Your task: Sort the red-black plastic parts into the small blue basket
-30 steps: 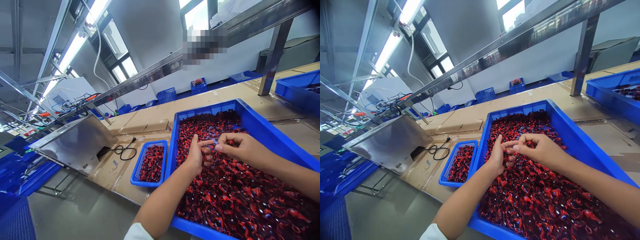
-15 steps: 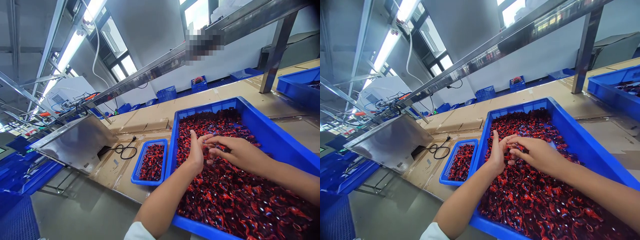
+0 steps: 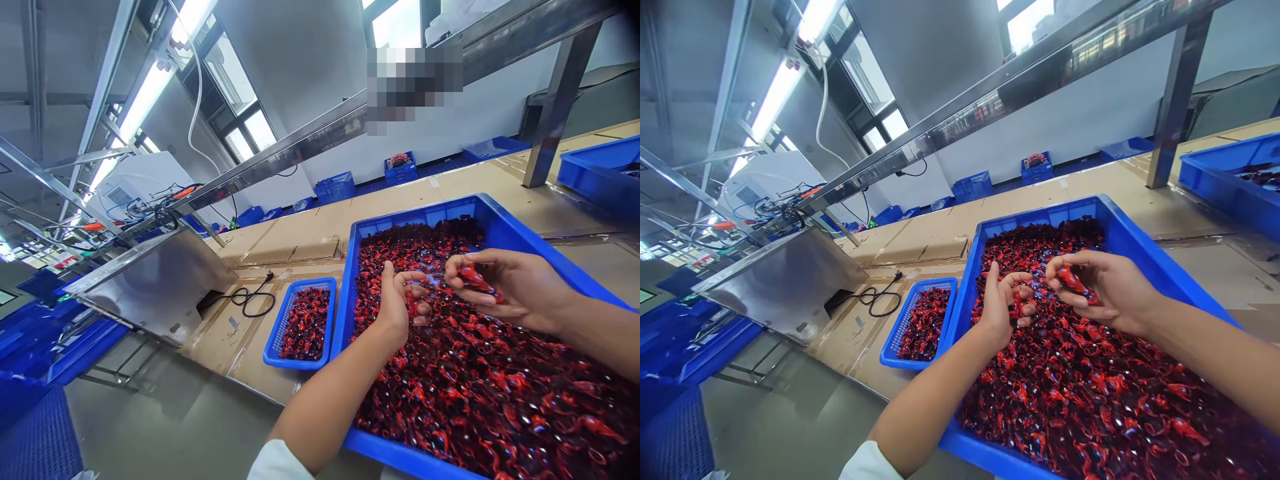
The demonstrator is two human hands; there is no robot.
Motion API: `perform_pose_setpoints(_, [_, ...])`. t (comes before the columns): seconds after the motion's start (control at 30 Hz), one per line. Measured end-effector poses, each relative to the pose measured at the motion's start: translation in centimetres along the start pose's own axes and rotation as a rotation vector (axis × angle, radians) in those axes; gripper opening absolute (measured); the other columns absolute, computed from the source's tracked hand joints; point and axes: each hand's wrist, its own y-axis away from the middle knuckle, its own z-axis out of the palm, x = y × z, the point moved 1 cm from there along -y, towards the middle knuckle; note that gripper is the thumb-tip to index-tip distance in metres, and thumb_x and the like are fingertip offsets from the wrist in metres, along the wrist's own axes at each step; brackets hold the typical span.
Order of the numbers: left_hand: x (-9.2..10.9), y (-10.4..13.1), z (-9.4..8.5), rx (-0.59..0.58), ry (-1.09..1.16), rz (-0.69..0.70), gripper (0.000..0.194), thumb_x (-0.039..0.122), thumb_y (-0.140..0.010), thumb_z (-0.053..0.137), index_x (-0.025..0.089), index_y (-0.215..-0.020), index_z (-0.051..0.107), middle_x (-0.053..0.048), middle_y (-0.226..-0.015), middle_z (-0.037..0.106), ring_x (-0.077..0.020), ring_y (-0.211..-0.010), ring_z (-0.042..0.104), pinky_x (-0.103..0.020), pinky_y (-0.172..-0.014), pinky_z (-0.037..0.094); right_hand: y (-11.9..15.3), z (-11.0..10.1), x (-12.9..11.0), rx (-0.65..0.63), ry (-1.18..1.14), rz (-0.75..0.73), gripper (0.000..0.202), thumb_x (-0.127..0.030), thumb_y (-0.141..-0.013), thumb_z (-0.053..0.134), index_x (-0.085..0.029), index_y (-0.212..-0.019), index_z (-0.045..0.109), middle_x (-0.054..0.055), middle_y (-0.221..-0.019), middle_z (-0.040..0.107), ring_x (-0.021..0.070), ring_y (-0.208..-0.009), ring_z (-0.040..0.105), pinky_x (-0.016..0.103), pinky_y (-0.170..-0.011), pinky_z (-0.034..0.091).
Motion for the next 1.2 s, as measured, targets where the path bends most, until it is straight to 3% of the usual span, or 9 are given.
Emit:
perform_pose_setpoints(0.13, [0.1,-0.5,-0.3,0.063,0.102,-0.056,0.069,0.082,-0.108,0.032,0.020,-0.104,0.061,0.004,-0.075,0.041,-0.0119,-0.051,0.038,-0.021,-0.044,0.021,-0.2,0.4,1.0,0.010,0.085,-0.017,0.054,-0.078,-0.094,0.064,-0.025,-0.087,0.071,-0.003,-0.055,0.047,0.0105,-0.041,0.020,0.027,-0.036,0.010])
perform_pose_setpoints(0.23, [0.0,-0.7,-0.4,0.095,0.137,-0.125,0.070,0.075,-0.111,0.025,0.018,-0.101,0.065,0.000,-0.074,0.047,-0.0145,-0.053,0.042,-0.023,-0.047,0.025,-0.5,1.6,2.6,-0.008,0.217,-0.091,0.047,-0.070,-0.086,0.086,-0.025,-0.078,0.075,0.001,-0.062,0.064,0.0148,-0.048,0.048,0.027,-0.042,0.032])
perform_pose_setpoints(0.3, [-0.1,-0.7,-0.4,0.128,0.152,-0.131,0.074,0.074,-0.112,0.021,0.016,-0.101,0.067,-0.003,-0.076,0.053,-0.0168,-0.057,0.047,-0.025,-0.051,0.033,-0.6,2.2,3.6,-0.015,0.422,-0.264,0.029,-0.056,-0.085,0.091,-0.028,-0.087,0.085,0.004,-0.079,0.079,0.0226,-0.068,0.070,0.031,-0.059,0.052])
perform_pose_setpoints(0.37, [-0.1,-0.7,-0.3,0.145,0.174,-0.104,0.077,0.076,-0.112,0.019,0.016,-0.103,0.068,-0.004,-0.078,0.055,-0.0184,-0.062,0.051,-0.027,-0.057,0.039,-0.6,2.3,4.6,0.021,0.718,-0.517,0.024,-0.048,-0.093,0.085,-0.031,-0.110,0.090,0.006,-0.099,0.087,0.0276,-0.086,0.080,0.036,-0.074,0.061])
perform_pose_setpoints(0.47, [-0.1,-0.4,0.0,0.126,0.225,-0.038,0.076,0.076,-0.112,0.017,0.017,-0.107,0.066,-0.002,-0.080,0.053,-0.0184,-0.065,0.050,-0.027,-0.061,0.039,-0.6,2.2,5.9,0.119,1.078,-0.781,0.037,-0.042,-0.104,0.075,-0.027,-0.136,0.084,0.009,-0.113,0.088,0.0269,-0.086,0.084,0.036,-0.069,0.063])
perform_pose_setpoints(0.57, [0.0,-0.1,0.3,0.074,0.261,-0.003,0.073,0.074,-0.113,0.018,0.018,-0.110,0.065,-0.001,-0.081,0.050,-0.0176,-0.066,0.047,-0.026,-0.062,0.038,-0.4,2.1,6.3,0.149,1.226,-0.853,0.032,-0.038,-0.109,0.070,-0.024,-0.135,0.083,0.009,-0.115,0.088,0.0248,-0.084,0.085,0.033,-0.062,0.062])
perform_pose_setpoints(0.73, [0.4,0.7,0.9,-0.024,0.329,0.004,0.073,0.076,-0.112,0.020,0.018,-0.111,0.064,-0.001,-0.084,0.048,-0.0166,-0.066,0.044,-0.025,-0.062,0.039,0.0,2.5,5.6,0.189,1.223,-0.936,0.027,-0.032,-0.114,0.060,-0.025,-0.122,0.085,0.008,-0.121,0.088,0.0257,-0.101,0.086,0.034,-0.078,0.069])
perform_pose_setpoints(0.93, [0.8,1.4,1.1,-0.093,0.387,0.030,0.075,0.074,-0.113,0.016,0.018,-0.113,0.065,-0.002,-0.089,0.050,-0.0174,-0.068,0.047,-0.024,-0.055,0.034,-0.1,2.1,5.1,0.153,1.337,-0.957,0.029,-0.035,-0.115,0.060,-0.023,-0.118,0.086,0.012,-0.112,0.087,0.0282,-0.092,0.085,0.036,-0.070,0.067])
perform_pose_setpoints(1.2, [1.4,2.0,0.7,-0.196,0.495,-0.018,0.081,0.087,-0.106,0.022,0.021,-0.115,0.069,-0.005,-0.094,0.055,-0.0205,-0.072,0.053,-0.029,-0.063,0.044,0.3,1.8,2.7,0.026,1.006,-1.089,0.021,-0.034,-0.115,0.064,-0.026,-0.118,0.083,0.004,-0.098,0.083,0.0187,-0.083,0.083,0.028,-0.074,0.065])
